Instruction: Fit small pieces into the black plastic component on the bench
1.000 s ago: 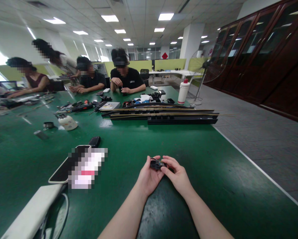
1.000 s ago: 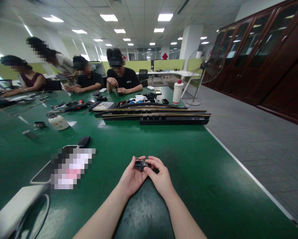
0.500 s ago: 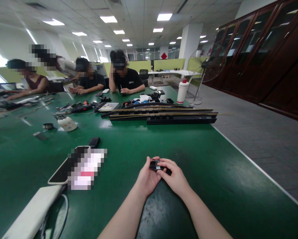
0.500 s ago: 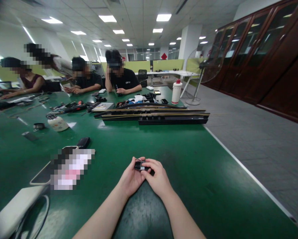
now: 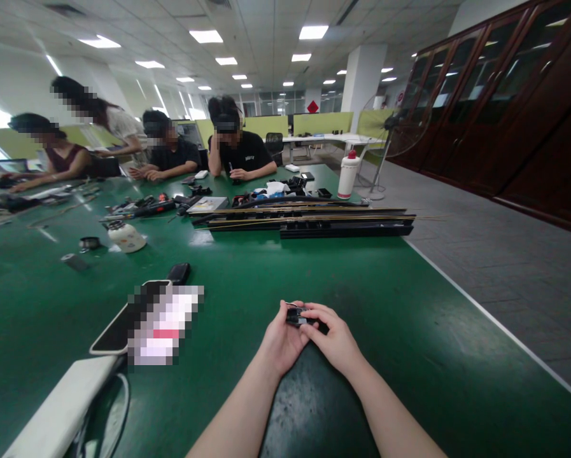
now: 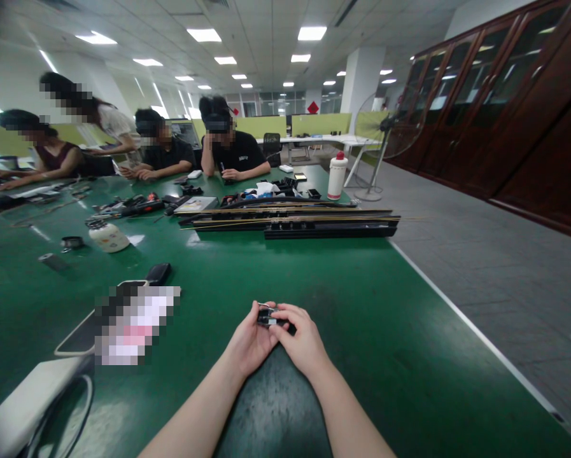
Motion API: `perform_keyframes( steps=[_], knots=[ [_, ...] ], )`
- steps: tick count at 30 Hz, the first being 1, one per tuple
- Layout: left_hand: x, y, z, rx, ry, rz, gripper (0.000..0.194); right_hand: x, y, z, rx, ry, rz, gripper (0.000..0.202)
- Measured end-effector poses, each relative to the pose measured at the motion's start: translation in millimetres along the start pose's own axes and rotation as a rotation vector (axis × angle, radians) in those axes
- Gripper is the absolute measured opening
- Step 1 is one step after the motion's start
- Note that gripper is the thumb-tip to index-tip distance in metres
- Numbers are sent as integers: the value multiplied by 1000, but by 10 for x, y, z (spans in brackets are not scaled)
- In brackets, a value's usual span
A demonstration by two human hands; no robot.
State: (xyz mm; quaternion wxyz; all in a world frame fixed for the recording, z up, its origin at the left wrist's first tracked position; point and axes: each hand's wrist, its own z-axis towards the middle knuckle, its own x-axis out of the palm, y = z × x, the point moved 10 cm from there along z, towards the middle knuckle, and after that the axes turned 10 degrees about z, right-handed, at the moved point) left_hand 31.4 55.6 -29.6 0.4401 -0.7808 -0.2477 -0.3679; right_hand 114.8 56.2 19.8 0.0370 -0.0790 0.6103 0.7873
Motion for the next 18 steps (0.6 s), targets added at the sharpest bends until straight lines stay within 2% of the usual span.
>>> perform_keyframes(
  steps=[8, 14, 18],
  knots=[
    [-32, -5, -6, 4, -42, -20, 36, 26, -18, -3, 16, 30, -15, 26],
    [-20, 22, -3, -26, -10, -17, 36, 17, -31, 0, 30, 31, 53, 37],
    [-25, 38, 0, -49, -11, -25, 37, 6, -39, 4, 75, 34, 67, 36]
  ],
)
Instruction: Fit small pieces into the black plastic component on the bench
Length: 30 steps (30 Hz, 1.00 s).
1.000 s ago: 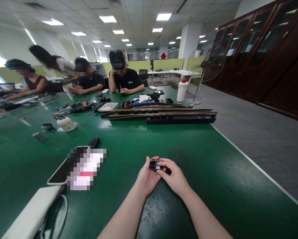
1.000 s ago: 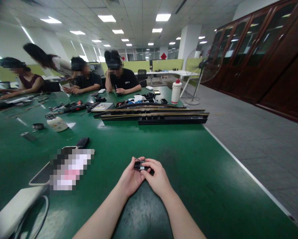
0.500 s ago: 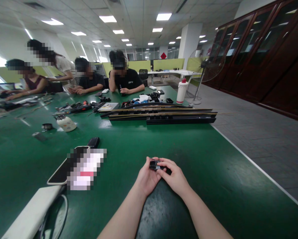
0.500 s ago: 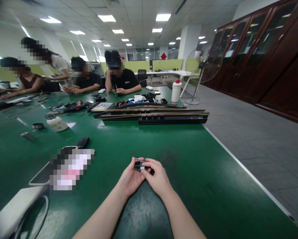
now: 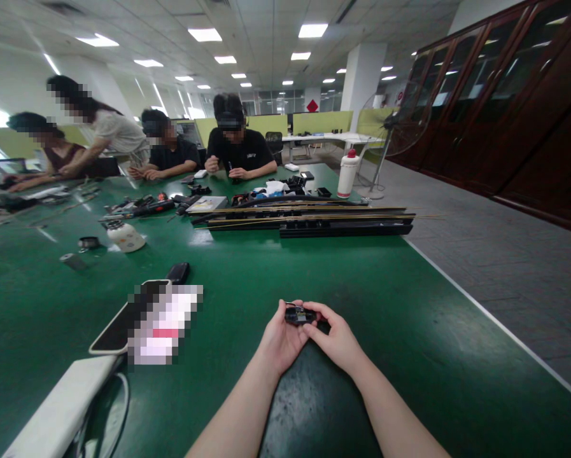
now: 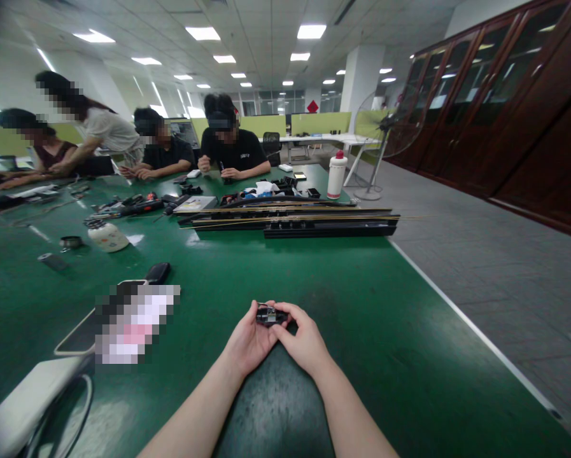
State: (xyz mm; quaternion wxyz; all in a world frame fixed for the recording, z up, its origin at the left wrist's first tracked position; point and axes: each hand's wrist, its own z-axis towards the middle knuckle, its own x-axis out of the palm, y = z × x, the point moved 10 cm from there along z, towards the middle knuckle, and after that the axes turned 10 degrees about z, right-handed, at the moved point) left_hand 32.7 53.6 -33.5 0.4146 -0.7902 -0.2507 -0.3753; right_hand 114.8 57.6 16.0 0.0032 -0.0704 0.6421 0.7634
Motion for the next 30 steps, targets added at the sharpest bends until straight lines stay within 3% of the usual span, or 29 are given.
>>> perform_keyframes(
  steps=[10, 21, 30],
  knots=[
    [86, -10, -21, -17, 104, 7, 40, -9, -26, 17, 23, -6, 121, 32],
    [32, -23, 1, -1, 47, 23, 30, -19, -69, 19, 50, -40, 245, 31],
    [154, -10, -53, -31, 124, 1, 36, -8, -57, 11, 45, -24, 239, 31]
  ],
)
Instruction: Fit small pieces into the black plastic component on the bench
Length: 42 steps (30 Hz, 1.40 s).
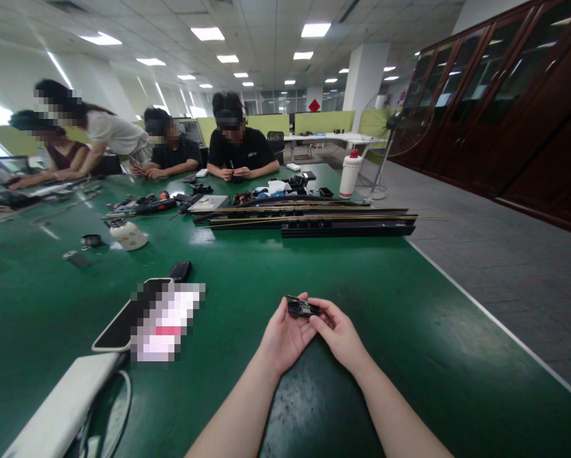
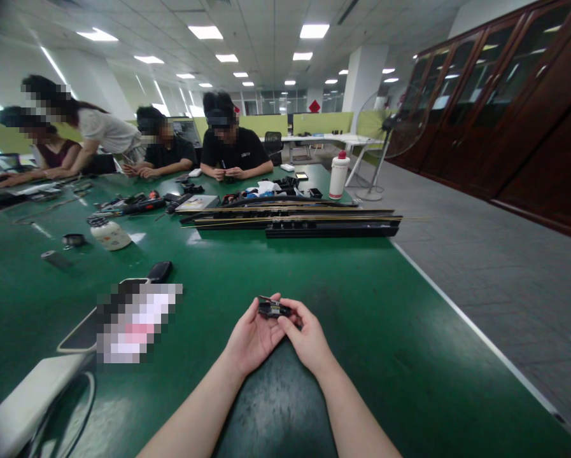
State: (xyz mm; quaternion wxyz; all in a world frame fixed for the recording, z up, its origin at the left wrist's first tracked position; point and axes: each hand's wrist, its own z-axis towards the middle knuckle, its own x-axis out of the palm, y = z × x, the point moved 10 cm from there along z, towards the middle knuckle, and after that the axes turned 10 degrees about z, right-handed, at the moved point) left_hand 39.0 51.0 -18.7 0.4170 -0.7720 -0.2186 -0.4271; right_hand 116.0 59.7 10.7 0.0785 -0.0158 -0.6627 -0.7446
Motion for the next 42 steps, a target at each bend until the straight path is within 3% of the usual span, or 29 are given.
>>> perform_keyframes(
  steps=[19, 42],
  knots=[
    [95, 19, -27, -8, 95, -8, 43, 24, 73, -35, -20, -25, -38, 29],
    [46, 17, -14, -2, 22, -57, 38, -6, 77, -18, -31, -35, -80, 25]
  ],
)
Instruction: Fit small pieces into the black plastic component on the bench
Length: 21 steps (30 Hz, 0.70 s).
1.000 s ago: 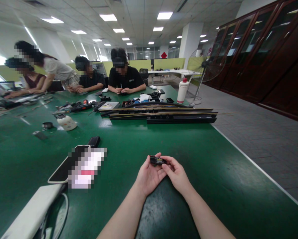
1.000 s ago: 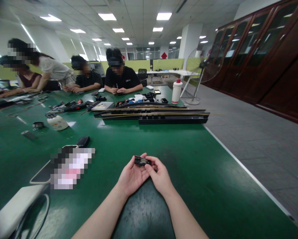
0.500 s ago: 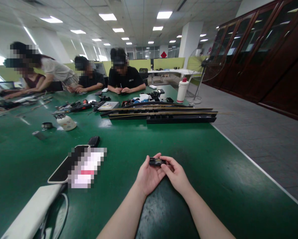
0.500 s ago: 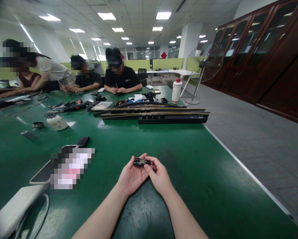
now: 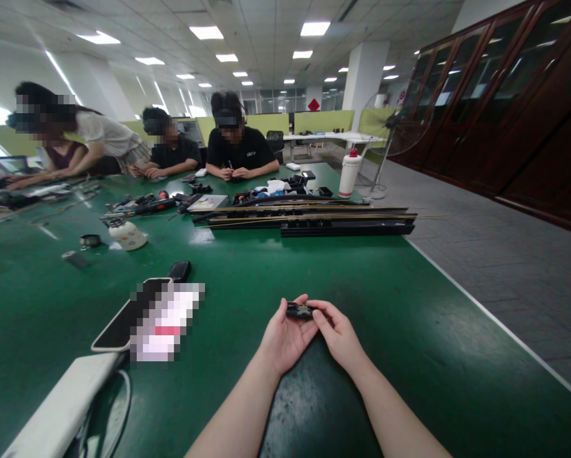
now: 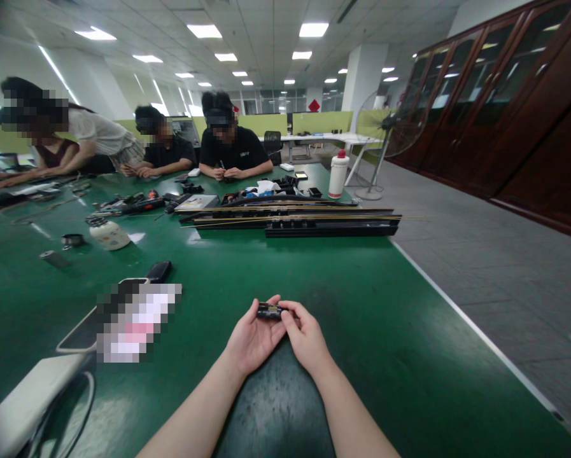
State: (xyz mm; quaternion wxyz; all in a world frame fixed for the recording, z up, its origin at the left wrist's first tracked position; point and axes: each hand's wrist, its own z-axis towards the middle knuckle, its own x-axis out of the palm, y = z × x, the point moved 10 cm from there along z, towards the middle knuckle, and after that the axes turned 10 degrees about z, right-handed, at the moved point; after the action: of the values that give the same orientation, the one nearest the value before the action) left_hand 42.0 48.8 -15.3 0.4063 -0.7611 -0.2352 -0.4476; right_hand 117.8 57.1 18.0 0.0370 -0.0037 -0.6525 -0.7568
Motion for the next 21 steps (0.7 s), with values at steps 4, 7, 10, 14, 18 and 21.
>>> perform_keyframes(
  steps=[4, 7, 10, 14, 18, 21],
  knots=[
    [-23, 0, 9, 5, -7, -6, 38, -2, 10, 0, -2, -5, 4, 24],
    [-36, -1, 23, 14, 4, -28, 38, 5, 16, 0, -1, -2, 16, 24],
    [-52, 6, 32, 12, 5, -33, 37, 15, 14, -1, 1, 7, 22, 24],
    [-68, 4, 29, 12, -13, -19, 35, 11, 5, -2, 0, 6, 18, 24],
    [-84, 7, 26, 3, -34, -11, 36, -6, -9, 6, -5, 3, 7, 26],
    [-90, 11, 27, -1, -35, 0, 37, -42, -26, 17, -11, -15, 5, 29]
  ],
)
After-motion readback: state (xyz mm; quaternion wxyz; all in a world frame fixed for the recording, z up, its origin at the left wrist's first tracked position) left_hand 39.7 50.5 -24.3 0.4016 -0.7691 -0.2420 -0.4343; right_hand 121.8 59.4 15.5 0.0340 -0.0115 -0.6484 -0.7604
